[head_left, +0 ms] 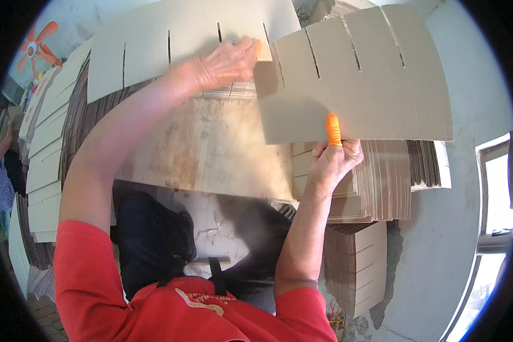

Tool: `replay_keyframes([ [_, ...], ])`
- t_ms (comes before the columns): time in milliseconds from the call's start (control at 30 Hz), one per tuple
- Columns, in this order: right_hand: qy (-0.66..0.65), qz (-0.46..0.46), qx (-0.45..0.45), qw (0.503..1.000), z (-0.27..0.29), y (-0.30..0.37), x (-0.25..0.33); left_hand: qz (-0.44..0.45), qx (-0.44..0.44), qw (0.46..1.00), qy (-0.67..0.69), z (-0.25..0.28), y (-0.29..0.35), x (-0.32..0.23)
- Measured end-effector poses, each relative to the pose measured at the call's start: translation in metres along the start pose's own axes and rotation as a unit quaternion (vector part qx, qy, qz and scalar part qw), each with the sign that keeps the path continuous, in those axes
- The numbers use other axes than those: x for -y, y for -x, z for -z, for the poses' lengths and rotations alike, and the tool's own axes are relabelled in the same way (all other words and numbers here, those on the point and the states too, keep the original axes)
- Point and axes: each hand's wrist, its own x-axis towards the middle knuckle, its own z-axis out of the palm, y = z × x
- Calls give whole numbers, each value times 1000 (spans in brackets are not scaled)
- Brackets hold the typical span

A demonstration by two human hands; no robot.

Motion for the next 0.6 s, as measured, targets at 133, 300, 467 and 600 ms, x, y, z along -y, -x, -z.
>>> replay_keyframes([
  [133, 10, -22, -1, 1000, -7, 0, 4, -20, -101, 995, -9, 12, 5, -28],
  [300, 36, -51, 2, 998, -5, 1, 5, -47, -86, 992, 82, 50, 13, -83],
  [467, 105, -9, -7, 994, -5, 4, -24, -22, -61, 984, 165, 87, 32, -136],
  [600, 103, -36, -13, 994, -5, 6, -43, 140, -99, 921, 350, 71, 18, -104],
])
